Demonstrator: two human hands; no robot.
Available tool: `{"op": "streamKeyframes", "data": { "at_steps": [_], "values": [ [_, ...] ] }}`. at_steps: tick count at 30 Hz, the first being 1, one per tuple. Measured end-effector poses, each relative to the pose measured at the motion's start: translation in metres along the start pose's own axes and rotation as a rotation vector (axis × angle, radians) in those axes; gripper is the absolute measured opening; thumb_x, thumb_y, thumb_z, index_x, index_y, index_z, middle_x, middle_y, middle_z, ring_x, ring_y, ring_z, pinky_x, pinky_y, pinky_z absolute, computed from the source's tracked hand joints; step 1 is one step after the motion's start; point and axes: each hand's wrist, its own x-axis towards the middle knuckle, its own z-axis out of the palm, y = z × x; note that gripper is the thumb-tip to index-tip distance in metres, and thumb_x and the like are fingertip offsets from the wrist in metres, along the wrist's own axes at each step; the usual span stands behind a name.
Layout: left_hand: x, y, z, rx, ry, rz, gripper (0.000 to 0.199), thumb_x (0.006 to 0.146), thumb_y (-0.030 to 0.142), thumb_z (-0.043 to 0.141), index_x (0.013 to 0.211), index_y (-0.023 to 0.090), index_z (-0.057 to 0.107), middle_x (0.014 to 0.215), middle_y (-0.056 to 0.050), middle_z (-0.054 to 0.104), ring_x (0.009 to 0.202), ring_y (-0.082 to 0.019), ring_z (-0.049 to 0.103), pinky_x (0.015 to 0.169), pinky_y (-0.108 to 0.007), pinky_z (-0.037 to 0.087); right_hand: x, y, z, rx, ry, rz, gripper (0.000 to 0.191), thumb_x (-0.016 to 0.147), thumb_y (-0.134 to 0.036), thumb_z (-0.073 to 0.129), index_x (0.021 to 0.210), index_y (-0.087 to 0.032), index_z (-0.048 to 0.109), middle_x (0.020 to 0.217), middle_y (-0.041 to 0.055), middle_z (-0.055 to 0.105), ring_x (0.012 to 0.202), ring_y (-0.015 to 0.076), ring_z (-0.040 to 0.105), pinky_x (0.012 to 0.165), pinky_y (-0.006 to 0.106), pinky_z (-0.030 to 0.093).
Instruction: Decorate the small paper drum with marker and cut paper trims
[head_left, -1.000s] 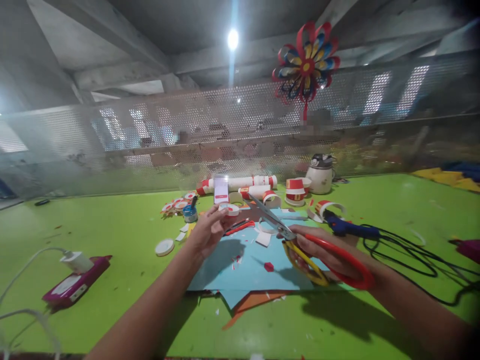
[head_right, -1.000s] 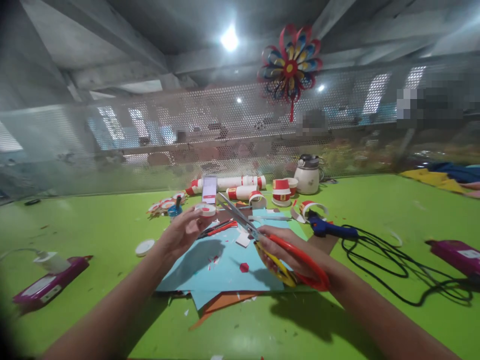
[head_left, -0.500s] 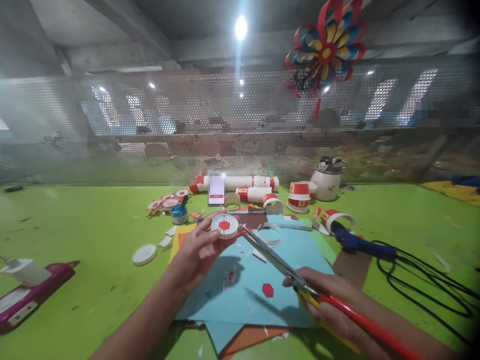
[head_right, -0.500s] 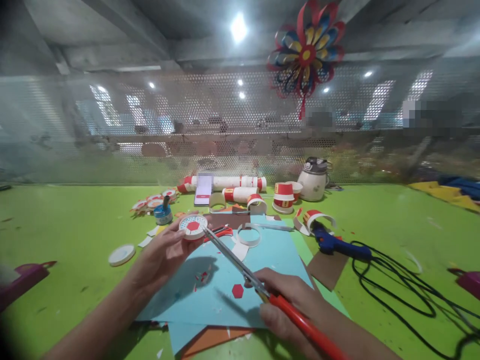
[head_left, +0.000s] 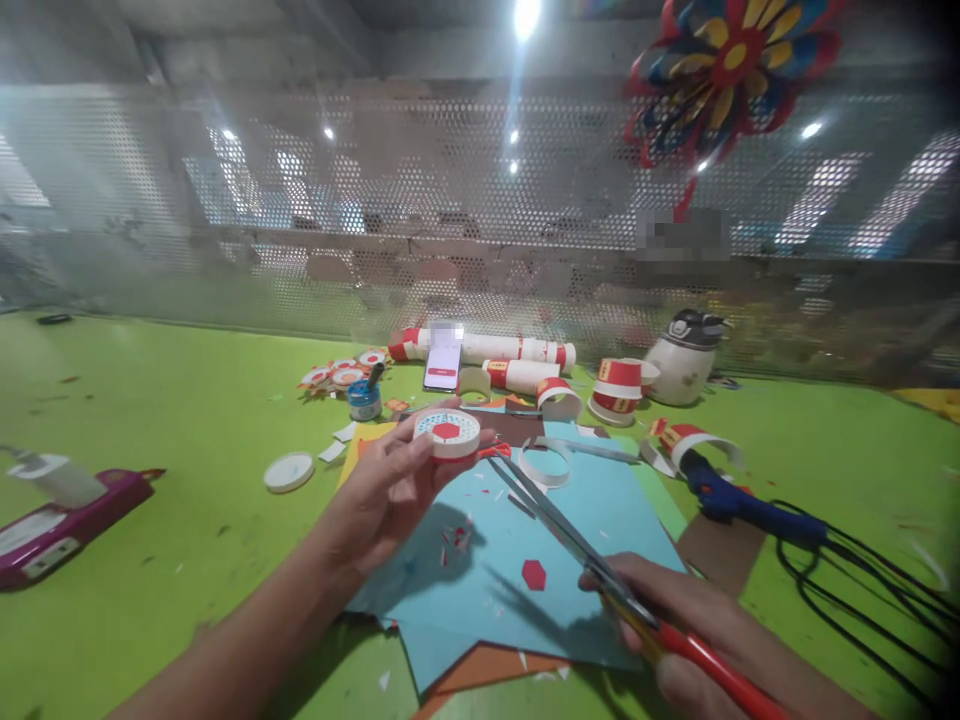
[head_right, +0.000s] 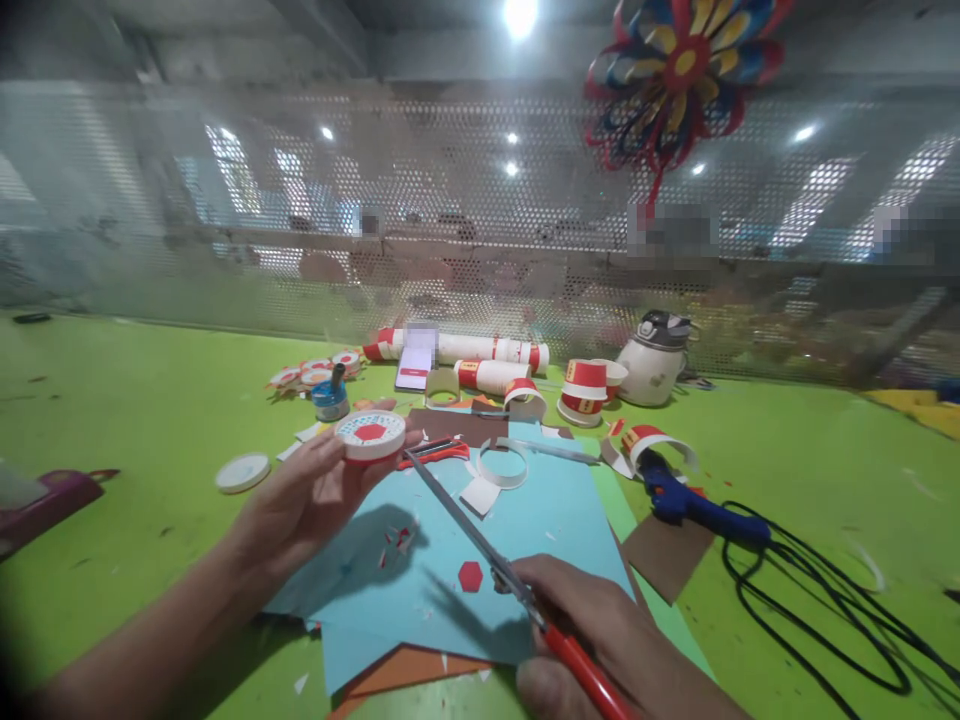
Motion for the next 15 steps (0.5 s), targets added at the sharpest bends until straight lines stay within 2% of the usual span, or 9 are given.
{"op": "streamKeyframes", "data": {
  "at_steps": [6,10,15],
  "values": [
    [0.0012,-0.0057,-0.0015,-0.006,0.024,-0.041,0.035,0.078,0.031,0.076,0.103,0.007,0.07,0.103,-0.016,0.073,0.105,-0.028,0.068,0.092,-0.031,0.056,-0.0006,-0.0085,0.0071,0.001,0.038,-0.016,0.048,0.09,-0.061,0.045,0.115,-0.029,0.069,0.073,0.0046,0.068,0.061,0.0208,0.062,0.055,0.028,0.052],
    [0.0013,-0.0079,-0.0025,-0.034,0.055,-0.042,0.033,0.076,0.03,0.078,0.1,0.009,0.072,0.101,-0.014,0.074,0.097,-0.023,0.07,0.086,-0.028,0.058,-0.0015,-0.0092,0.0098,0.007,0.046,0.005,0.053,0.09,-0.065,0.041,0.119,-0.029,0.067,0.074,0.0045,0.068,0.062,0.0207,0.062,0.054,0.028,0.05],
    [0.0011,-0.0076,0.0003,-0.033,0.035,-0.056,0.028,0.074,0.018,0.079,0.101,0.013,0.071,0.097,-0.008,0.075,0.086,-0.015,0.07,0.077,-0.021,0.058,-0.001,-0.0085,0.0106,0.003,0.027,0.016,0.062,0.09,-0.07,0.034,0.119,-0.026,0.066,0.07,0.0045,0.063,0.059,0.0187,0.058,0.052,0.028,0.047]
  ]
}}
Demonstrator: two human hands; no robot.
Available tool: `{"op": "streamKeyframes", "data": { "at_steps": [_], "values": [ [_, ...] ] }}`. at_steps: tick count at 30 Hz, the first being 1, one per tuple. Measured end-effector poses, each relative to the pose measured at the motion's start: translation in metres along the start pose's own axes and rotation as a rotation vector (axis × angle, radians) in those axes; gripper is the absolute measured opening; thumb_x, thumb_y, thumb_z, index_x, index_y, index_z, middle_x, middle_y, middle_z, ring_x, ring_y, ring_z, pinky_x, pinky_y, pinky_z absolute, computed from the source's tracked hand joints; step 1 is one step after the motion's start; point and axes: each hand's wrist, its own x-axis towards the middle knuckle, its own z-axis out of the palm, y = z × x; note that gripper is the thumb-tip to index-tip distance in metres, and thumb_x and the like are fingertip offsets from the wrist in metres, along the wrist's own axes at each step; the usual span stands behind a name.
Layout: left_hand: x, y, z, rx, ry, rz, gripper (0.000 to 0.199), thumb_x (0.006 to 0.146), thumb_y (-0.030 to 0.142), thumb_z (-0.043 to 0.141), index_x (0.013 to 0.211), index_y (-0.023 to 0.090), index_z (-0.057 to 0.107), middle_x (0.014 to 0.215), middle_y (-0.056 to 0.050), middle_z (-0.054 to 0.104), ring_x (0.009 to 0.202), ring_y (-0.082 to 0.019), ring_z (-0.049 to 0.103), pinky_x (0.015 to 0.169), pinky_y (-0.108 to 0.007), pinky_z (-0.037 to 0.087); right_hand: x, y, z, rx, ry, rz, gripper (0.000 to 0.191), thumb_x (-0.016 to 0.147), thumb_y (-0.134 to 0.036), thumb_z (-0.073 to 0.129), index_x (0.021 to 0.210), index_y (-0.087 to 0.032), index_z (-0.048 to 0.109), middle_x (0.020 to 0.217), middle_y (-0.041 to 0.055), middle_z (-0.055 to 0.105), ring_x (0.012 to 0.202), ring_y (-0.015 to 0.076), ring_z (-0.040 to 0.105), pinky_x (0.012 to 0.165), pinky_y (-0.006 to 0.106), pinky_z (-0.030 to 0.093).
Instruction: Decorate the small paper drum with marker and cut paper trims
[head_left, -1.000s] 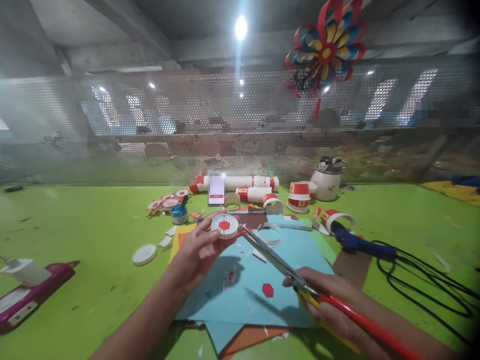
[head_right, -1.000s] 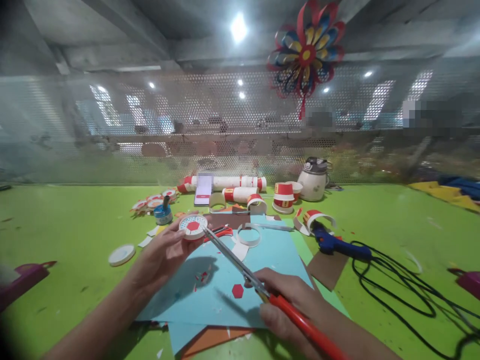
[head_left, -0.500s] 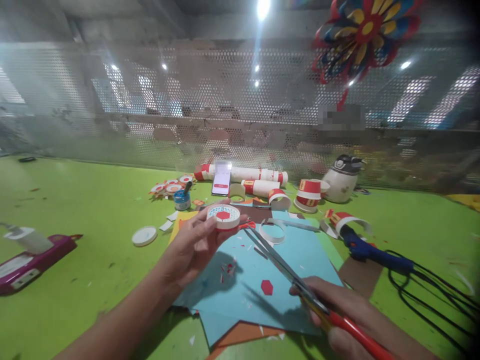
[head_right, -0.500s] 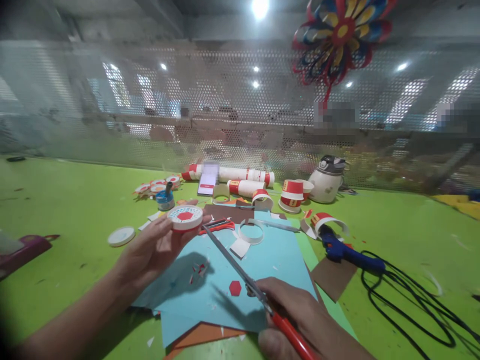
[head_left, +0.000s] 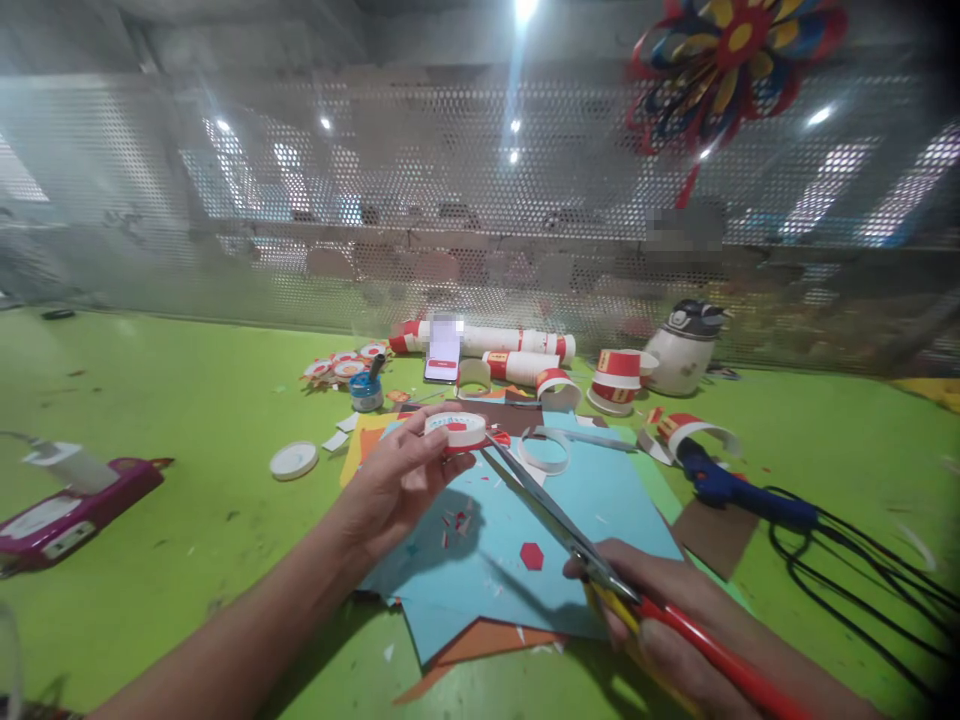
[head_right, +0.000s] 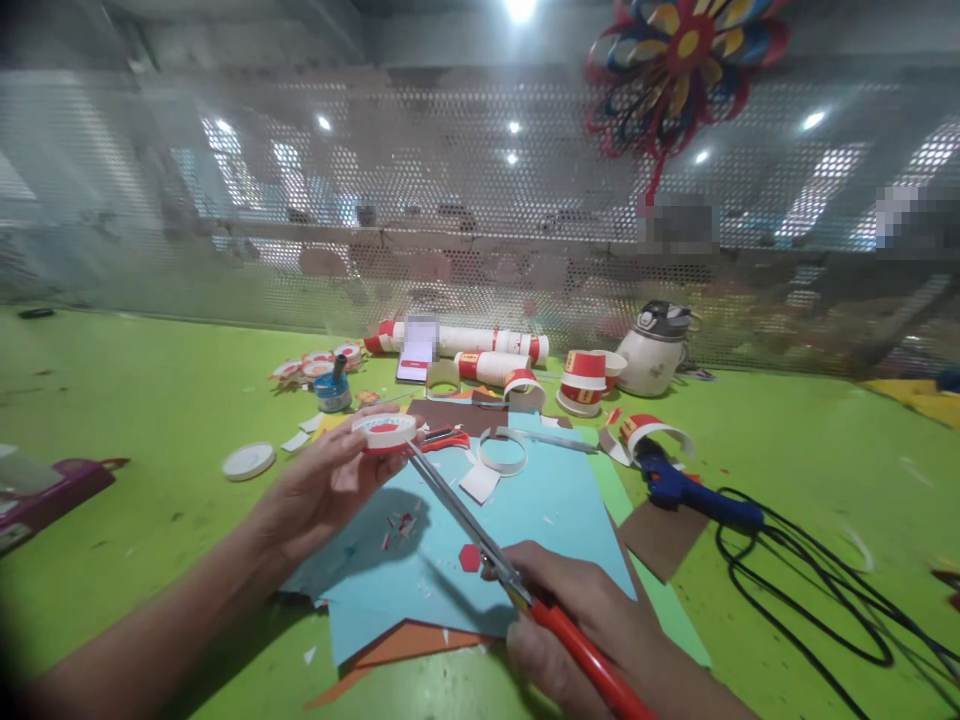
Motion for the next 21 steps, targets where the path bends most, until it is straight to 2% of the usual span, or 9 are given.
{"op": "streamKeyframes", "data": {
  "at_steps": [7,10,14,21],
  "values": [
    [0.0,-0.003,-0.001,0.031,0.049,-0.085,0.024,0.083,0.019,0.069,0.105,0.012,0.067,0.116,-0.014,0.07,0.097,-0.017,0.068,0.083,-0.025,0.054,0.003,0.005,0.0,0.057,-0.045,0.048,0.065,0.09,-0.072,0.033,0.116,-0.022,0.066,0.069,0.0025,0.058,0.059,0.015,0.051,0.053,0.026,0.045],
    [0.0,-0.005,-0.003,0.083,0.028,-0.086,0.031,0.08,0.023,0.074,0.108,0.014,0.068,0.114,-0.011,0.071,0.099,-0.017,0.065,0.084,-0.026,0.052,0.002,0.007,0.0,0.101,-0.064,0.048,0.061,0.092,-0.068,0.036,0.115,-0.02,0.065,0.069,0.0015,0.056,0.059,0.0131,0.049,0.054,0.025,0.044],
    [-0.001,-0.004,-0.004,0.162,-0.024,-0.011,0.045,0.073,0.027,0.08,0.115,0.016,0.068,0.11,-0.009,0.07,0.099,-0.018,0.063,0.083,-0.026,0.049,0.003,0.008,-0.001,0.137,-0.091,0.032,0.054,0.093,-0.064,0.04,0.11,-0.019,0.065,0.071,0.0017,0.057,0.059,0.0123,0.049,0.053,0.024,0.043],
    [-0.001,-0.003,-0.009,0.285,-0.1,-0.001,0.058,0.067,0.034,0.085,0.121,0.024,0.066,0.122,-0.009,0.062,0.106,-0.025,0.058,0.085,-0.031,0.045,0.003,0.004,0.0,0.014,-0.015,0.053,0.062,0.089,-0.071,0.035,0.103,-0.022,0.071,0.066,0.0035,0.059,0.058,0.0158,0.053,0.052,0.026,0.045]
  ]
}}
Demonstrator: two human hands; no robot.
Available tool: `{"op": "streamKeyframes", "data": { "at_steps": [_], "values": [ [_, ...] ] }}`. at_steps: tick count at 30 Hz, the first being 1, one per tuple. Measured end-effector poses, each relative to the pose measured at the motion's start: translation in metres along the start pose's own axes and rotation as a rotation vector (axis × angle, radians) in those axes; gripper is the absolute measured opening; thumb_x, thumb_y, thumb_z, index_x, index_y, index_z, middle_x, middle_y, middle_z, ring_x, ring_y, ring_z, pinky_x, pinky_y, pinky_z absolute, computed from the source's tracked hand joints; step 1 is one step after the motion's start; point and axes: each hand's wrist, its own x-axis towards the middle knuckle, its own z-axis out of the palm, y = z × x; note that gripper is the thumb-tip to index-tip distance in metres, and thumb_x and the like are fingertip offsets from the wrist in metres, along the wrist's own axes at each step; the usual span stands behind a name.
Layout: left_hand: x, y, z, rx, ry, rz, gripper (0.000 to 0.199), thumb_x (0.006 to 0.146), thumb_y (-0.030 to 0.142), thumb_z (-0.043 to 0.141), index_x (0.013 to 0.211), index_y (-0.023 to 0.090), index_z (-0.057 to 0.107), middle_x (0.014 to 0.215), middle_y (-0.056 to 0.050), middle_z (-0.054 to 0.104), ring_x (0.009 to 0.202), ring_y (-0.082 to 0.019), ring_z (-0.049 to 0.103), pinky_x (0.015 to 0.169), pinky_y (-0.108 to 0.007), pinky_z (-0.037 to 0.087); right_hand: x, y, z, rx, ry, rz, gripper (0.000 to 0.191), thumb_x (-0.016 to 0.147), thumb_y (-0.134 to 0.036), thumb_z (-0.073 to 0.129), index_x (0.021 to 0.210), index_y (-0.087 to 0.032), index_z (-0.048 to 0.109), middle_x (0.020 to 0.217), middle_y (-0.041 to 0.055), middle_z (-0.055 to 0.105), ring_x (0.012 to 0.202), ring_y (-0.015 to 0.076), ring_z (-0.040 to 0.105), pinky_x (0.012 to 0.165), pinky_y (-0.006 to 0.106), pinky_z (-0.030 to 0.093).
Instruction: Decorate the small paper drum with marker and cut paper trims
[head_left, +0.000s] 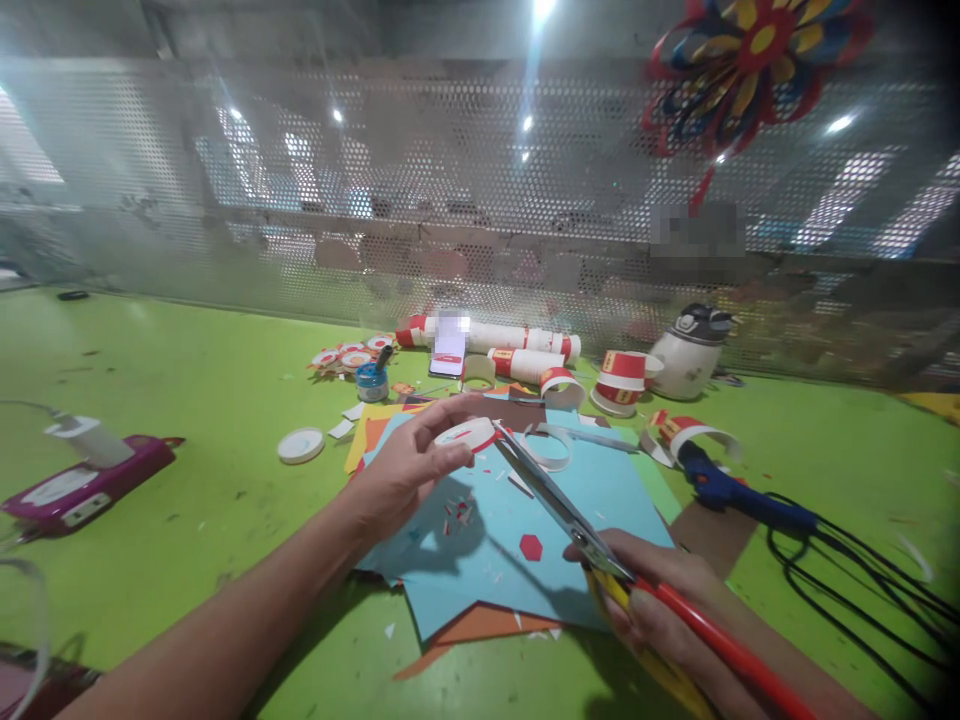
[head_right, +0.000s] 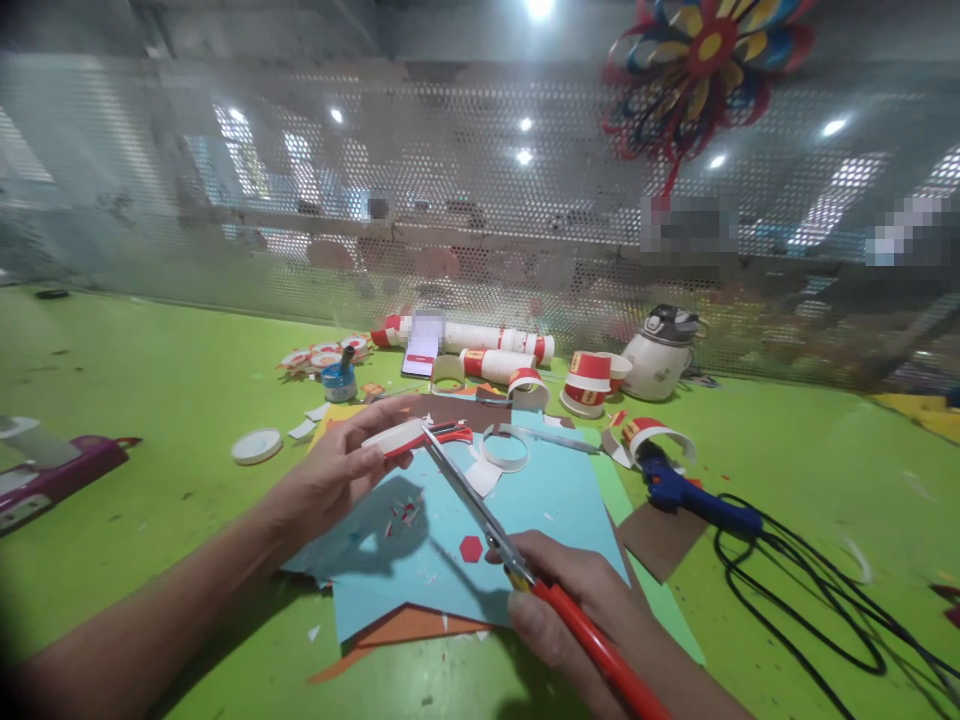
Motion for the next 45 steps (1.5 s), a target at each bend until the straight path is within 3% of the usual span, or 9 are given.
{"op": "streamKeyframes", "data": {
  "at_steps": [5,13,17,25,30,34,37,41,45],
  "values": [
    [0.001,-0.001,-0.001,0.078,-0.01,-0.017,0.05,0.073,0.043,0.079,0.117,0.02,0.069,0.108,-0.009,0.064,0.091,-0.018,0.054,0.072,-0.026,0.039,-0.001,-0.002,0.002,-0.013,0.062,-0.007,0.061,0.09,-0.071,0.035,0.104,-0.025,0.072,0.068,0.0053,0.063,0.06,0.0191,0.058,0.055,0.029,0.05],
    [0.001,0.003,0.003,0.011,0.04,-0.041,0.06,0.065,0.058,0.08,0.112,0.022,0.072,0.102,-0.009,0.068,0.087,-0.019,0.056,0.067,-0.026,0.037,-0.002,-0.005,0.0,0.077,0.03,0.017,0.054,0.09,-0.068,0.037,0.103,-0.028,0.072,0.065,0.0047,0.061,0.057,0.0187,0.058,0.052,0.029,0.053],
    [0.002,0.001,0.001,-0.008,0.096,-0.026,0.06,0.061,0.062,0.08,0.103,0.019,0.074,0.096,-0.008,0.068,0.085,-0.018,0.055,0.067,-0.025,0.038,-0.003,-0.005,0.0,0.087,-0.025,0.015,0.06,0.089,-0.071,0.037,0.107,-0.025,0.071,0.068,0.005,0.062,0.057,0.0175,0.058,0.052,0.028,0.052],
    [-0.001,-0.003,0.003,0.108,0.058,-0.099,0.046,0.074,0.059,0.072,0.101,0.021,0.072,0.099,-0.006,0.063,0.084,-0.015,0.052,0.069,-0.022,0.04,-0.006,-0.008,0.001,0.02,-0.017,0.073,0.063,0.088,-0.073,0.036,0.105,-0.023,0.07,0.075,0.0065,0.065,0.066,0.019,0.061,0.066,0.032,0.057],
    [-0.001,-0.004,0.006,0.097,0.023,-0.129,0.04,0.087,0.052,0.06,0.111,0.021,0.07,0.096,-0.007,0.062,0.079,-0.015,0.048,0.063,-0.022,0.039,-0.007,-0.006,0.004,0.093,-0.008,0.083,0.059,0.091,-0.068,0.037,0.11,-0.021,0.068,0.074,0.0058,0.063,0.065,0.0176,0.06,0.06,0.028,0.055],
    [0.0,-0.002,0.004,-0.026,-0.013,-0.164,0.032,0.084,0.038,0.06,0.106,0.017,0.071,0.085,-0.006,0.057,0.069,-0.014,0.045,0.055,-0.022,0.037,-0.008,-0.004,0.005,0.146,0.009,0.098,0.055,0.092,-0.066,0.04,0.112,-0.022,0.068,0.068,0.0032,0.059,0.062,0.0161,0.058,0.055,0.025,0.053],
    [0.001,0.0,0.001,-0.074,-0.087,-0.154,0.035,0.078,0.031,0.057,0.108,0.017,0.07,0.088,-0.006,0.059,0.07,-0.015,0.046,0.056,-0.022,0.039,-0.006,0.0,0.005,0.215,-0.023,0.103,0.055,0.093,-0.065,0.039,0.11,-0.021,0.066,0.068,0.0022,0.056,0.06,0.0141,0.054,0.054,0.024,0.049],
    [-0.001,0.003,-0.001,-0.029,-0.111,-0.171,0.031,0.084,0.032,0.061,0.111,0.018,0.07,0.097,-0.008,0.063,0.073,-0.014,0.049,0.059,-0.023,0.039,-0.002,0.006,0.004,0.254,-0.067,0.101,0.053,0.094,-0.063,0.039,0.101,-0.018,0.065,0.065,0.0013,0.054,0.058,0.0128,0.048,0.052,0.023,0.042],
    [-0.002,0.009,0.0,0.054,-0.088,-0.156,0.053,0.081,0.038,0.071,0.131,0.026,0.059,0.102,-0.006,0.064,0.076,-0.014,0.054,0.062,-0.024,0.04,-0.002,0.004,0.001,0.223,-0.058,0.066,0.054,0.093,-0.064,0.038,0.099,-0.018,0.065,0.065,0.0018,0.054,0.059,0.0142,0.05,0.054,0.025,0.042]
  ]
}}
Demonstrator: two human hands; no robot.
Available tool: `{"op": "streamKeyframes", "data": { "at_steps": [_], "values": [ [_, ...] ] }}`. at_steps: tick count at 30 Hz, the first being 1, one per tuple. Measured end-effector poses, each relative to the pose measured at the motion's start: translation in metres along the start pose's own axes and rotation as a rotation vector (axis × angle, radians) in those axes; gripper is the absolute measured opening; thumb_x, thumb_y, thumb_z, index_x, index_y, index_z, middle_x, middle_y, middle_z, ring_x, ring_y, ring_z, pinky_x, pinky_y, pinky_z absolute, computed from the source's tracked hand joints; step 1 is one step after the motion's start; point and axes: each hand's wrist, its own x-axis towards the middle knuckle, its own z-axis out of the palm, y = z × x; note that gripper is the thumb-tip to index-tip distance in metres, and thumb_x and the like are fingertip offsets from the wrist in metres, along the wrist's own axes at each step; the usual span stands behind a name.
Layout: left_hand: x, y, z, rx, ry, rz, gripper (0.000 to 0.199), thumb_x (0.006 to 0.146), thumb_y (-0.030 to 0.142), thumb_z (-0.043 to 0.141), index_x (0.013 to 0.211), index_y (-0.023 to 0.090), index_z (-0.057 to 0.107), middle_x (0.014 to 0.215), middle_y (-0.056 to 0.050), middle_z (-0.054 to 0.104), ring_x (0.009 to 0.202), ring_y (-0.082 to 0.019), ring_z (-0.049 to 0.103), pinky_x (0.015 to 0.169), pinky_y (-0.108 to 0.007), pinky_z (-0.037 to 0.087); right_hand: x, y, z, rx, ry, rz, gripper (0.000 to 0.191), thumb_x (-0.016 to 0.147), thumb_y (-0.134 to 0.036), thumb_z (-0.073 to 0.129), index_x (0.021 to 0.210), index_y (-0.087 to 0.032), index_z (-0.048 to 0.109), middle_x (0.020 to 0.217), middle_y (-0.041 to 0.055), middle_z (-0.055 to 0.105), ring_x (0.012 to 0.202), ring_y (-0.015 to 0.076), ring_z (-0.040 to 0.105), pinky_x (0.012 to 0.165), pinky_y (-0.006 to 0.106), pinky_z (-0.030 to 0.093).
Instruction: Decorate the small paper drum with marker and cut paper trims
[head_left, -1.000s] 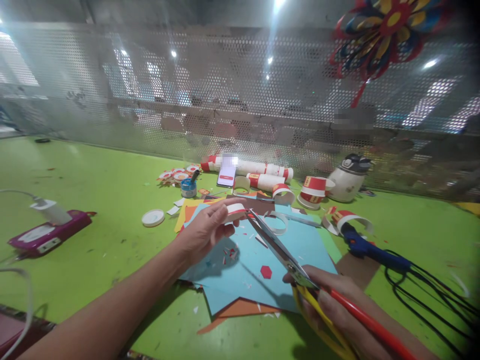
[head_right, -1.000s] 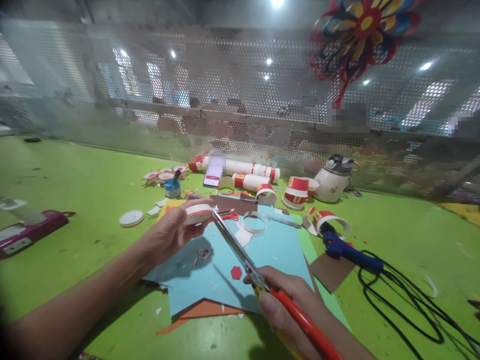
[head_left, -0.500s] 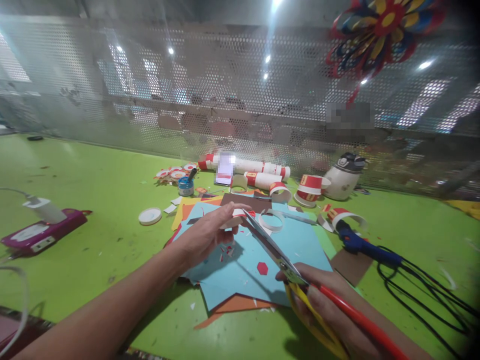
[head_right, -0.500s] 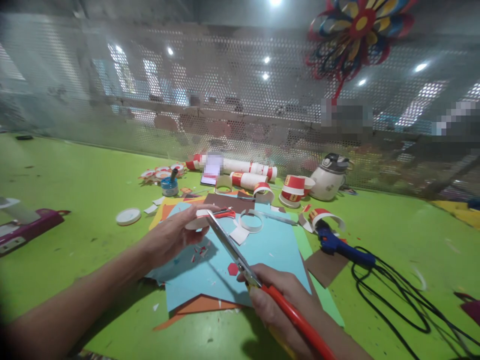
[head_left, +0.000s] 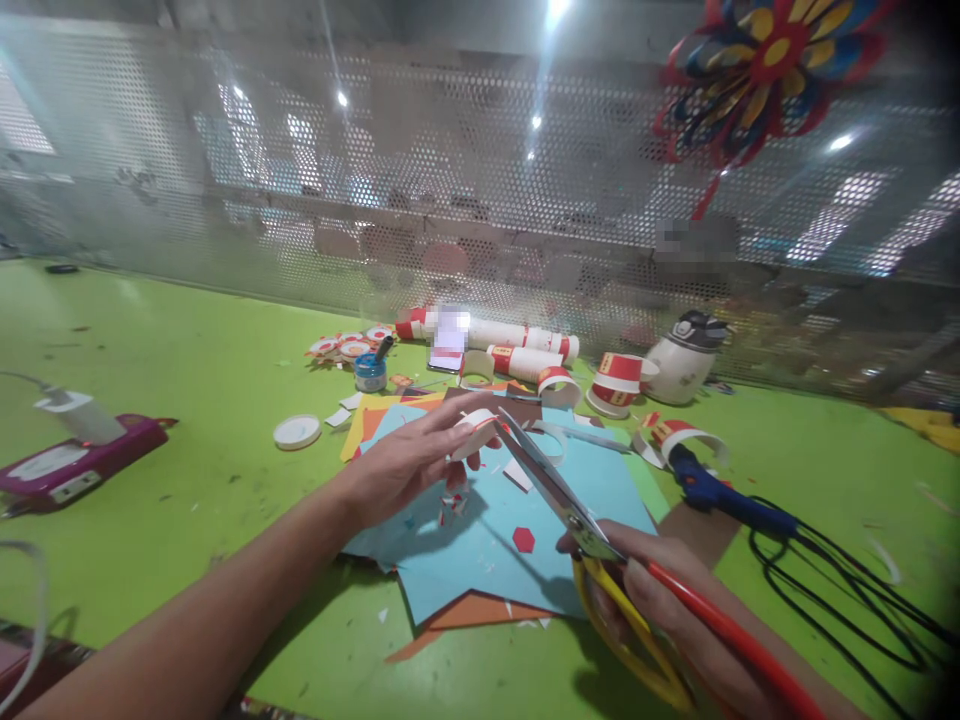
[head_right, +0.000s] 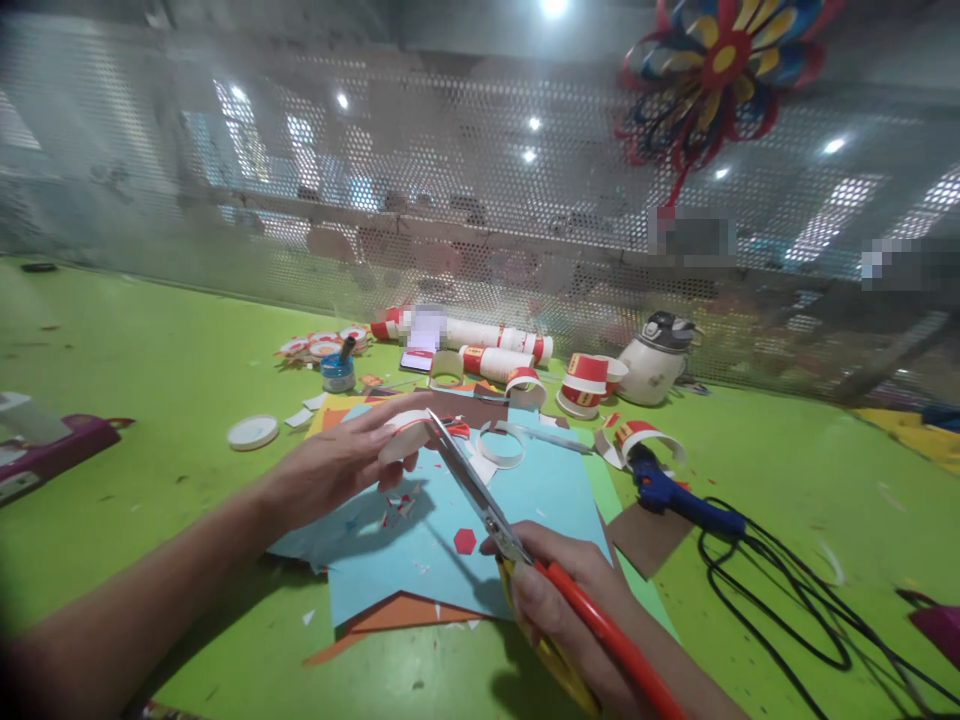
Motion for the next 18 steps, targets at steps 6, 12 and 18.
{"op": "streamKeyframes", "data": {
  "at_steps": [6,12,18],
  "values": [
    [0.002,0.009,-0.001,0.057,0.094,0.205,0.081,0.067,0.025,0.084,0.139,0.024,0.047,0.107,-0.008,0.065,0.095,-0.02,0.061,0.076,-0.026,0.046,0.004,0.004,-0.005,-0.152,-0.047,-0.076,0.06,0.088,-0.07,0.039,0.113,-0.021,0.066,0.074,0.0038,0.059,0.062,0.0169,0.054,0.055,0.025,0.044],
    [-0.001,0.018,0.001,0.126,0.127,0.32,0.076,0.057,0.016,0.088,0.127,0.022,0.057,0.113,-0.01,0.068,0.103,-0.025,0.064,0.086,-0.032,0.051,0.007,0.013,-0.008,-0.287,-0.115,-0.173,0.069,0.084,-0.074,0.04,0.116,-0.019,0.065,0.07,0.0025,0.058,0.06,0.0166,0.052,0.056,0.026,0.043],
    [-0.006,0.021,0.001,0.306,0.11,0.376,0.086,0.056,0.017,0.09,0.132,0.02,0.05,0.12,-0.012,0.067,0.113,-0.027,0.063,0.101,-0.041,0.047,0.002,0.035,-0.014,-0.368,-0.03,-0.309,0.064,0.079,-0.075,0.05,0.115,-0.024,0.066,0.081,0.0044,0.066,0.065,0.02,0.061,0.06,0.027,0.05]
  ]
}}
